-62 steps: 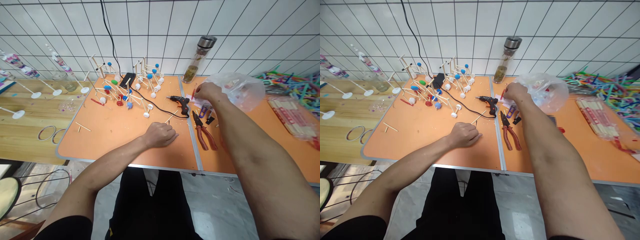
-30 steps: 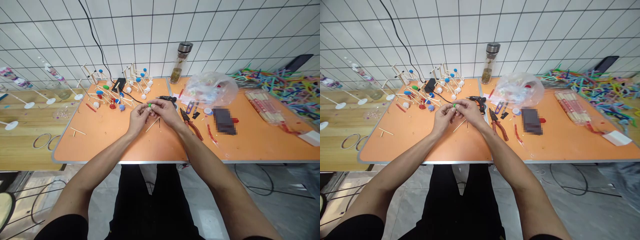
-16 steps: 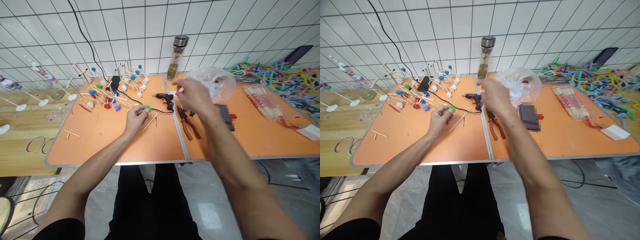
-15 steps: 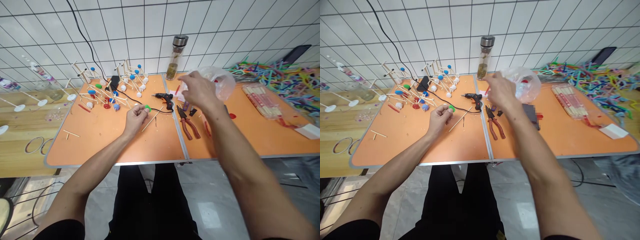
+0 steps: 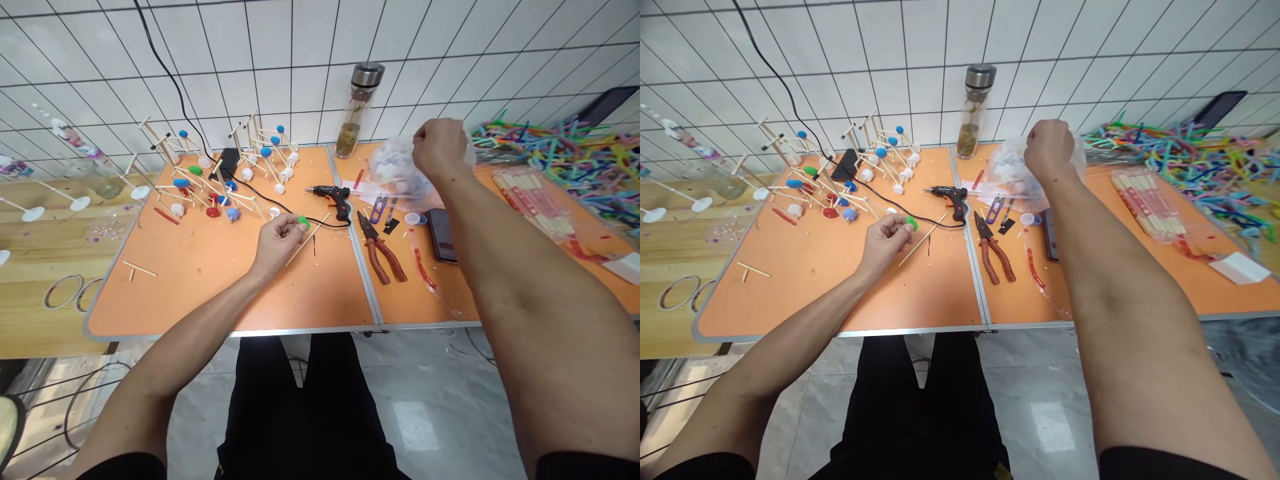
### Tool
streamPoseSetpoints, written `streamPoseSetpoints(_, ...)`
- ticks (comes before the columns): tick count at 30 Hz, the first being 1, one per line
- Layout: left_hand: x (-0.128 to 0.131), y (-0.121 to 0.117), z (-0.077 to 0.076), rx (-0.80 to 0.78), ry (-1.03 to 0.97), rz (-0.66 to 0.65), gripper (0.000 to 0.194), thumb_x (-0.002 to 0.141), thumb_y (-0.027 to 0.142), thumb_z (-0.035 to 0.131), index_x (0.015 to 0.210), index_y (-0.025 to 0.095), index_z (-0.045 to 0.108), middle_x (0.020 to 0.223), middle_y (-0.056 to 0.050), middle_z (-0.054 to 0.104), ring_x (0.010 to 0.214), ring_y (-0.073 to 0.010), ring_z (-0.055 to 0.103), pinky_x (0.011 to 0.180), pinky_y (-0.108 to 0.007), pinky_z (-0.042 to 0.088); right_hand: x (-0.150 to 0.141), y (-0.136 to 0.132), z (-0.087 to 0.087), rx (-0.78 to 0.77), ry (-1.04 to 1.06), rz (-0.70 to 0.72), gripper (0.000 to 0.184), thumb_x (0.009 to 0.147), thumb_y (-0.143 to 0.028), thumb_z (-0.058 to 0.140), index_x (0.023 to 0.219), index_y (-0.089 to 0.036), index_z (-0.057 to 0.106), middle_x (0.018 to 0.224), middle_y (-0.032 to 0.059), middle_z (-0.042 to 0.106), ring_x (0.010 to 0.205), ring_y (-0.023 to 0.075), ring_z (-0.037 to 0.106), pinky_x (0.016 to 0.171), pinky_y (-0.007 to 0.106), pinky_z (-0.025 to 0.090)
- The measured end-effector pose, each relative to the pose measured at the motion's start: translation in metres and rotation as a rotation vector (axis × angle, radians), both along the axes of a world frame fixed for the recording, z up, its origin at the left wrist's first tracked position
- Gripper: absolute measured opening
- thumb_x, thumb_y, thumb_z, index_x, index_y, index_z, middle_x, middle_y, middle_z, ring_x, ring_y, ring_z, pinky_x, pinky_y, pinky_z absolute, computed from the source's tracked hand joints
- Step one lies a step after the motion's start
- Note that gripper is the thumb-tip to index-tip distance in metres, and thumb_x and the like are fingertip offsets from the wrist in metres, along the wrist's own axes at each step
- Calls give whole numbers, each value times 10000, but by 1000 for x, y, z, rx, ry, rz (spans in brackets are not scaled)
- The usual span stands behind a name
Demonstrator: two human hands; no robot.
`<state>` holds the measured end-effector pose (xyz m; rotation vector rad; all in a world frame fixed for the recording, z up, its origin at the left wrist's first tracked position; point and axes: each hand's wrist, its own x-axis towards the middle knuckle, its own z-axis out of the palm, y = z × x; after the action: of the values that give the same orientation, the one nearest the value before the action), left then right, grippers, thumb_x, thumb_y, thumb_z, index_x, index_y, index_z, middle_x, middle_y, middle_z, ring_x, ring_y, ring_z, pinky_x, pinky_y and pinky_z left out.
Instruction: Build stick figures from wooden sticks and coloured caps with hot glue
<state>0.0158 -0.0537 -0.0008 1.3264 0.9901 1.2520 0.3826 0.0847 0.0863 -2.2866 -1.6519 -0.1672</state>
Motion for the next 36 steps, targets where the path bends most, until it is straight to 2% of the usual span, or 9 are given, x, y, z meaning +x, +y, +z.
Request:
streamPoseSetpoints(2,1,-1,1,-2,8,-3,413,809,582,980,890,213,812,631,25,669,557,-100,518,544,-247,413,1,3,5,-3,-12,124,496,1220,-165,654,1704,-61,694,1714,342,638,1501,324,712,1060,421,460)
streamPoseSetpoints(5,1,-2,1,7,24,0,385,821,560,959,891,209,819,636,19,668,565,-99,518,557,-244,407,-6,10,4,-253,-151,292,895,1086,-73,826,1890,-321,521,1945,234,430,1438,295,693,1038,427,459)
streamPoseSetpoints(7,1,-2,1,12,43,0,369,831,548,946,891,206,821,641,13,671,567,-99,513,557,-241,391,-14,17,-2,-344,-187,300,849,1033,-44,888,1790,-359,667,1959,183,435,1390,272,688,1015,435,444)
streamPoseSetpoints(12,-1,-1,0,16,58,19,366,829,540,942,915,204,828,628,16,647,576,-111,517,555,-242,404,-19,27,-15,-263,-204,243,296,1179,-98,741,1428,-105,902,1684,268,692,1371,251,712,981,439,404)
streamPoseSetpoints(18,-1,0,-4,25,77,-8,340,871,535,931,928,213,834,644,8,671,573,-115,521,550,-244,379,-6,28,0,-106,-165,115,339,1214,-143,692,1499,-12,818,1611,303,721,1542,295,686,1001,422,409)
streamPoseSetpoints(27,0,1,-6,35,79,-5,350,860,551,948,905,221,841,631,20,646,566,-114,521,555,-245,375,-8,24,20,98,-40,13,389,1256,-241,597,1489,-37,832,1660,329,665,1464,334,737,1018,474,474)
streamPoseSetpoints(30,0,1,-4,36,80,-6,342,863,539,943,896,218,831,631,13,661,563,-115,519,556,-245,379,-8,21,28,141,25,27,366,1246,-219,607,1467,-60,851,1592,315,750,1468,321,749,1054,458,500)
streamPoseSetpoints(33,0,1,-3,31,80,-2,333,855,527,931,887,214,822,639,5,682,564,-113,526,560,-242,385,-5,6,41,163,200,166,350,1208,-157,653,1468,-19,842,1391,287,863,1289,216,830,973,352,539)
streamPoseSetpoints(36,0,2,-4,25,74,0,309,844,507,924,897,216,834,631,7,675,557,-114,522,544,-240,361,4,-22,57,226,408,212,385,1150,4,582,1446,75,816,1385,361,843,1084,154,855,858,289,565)
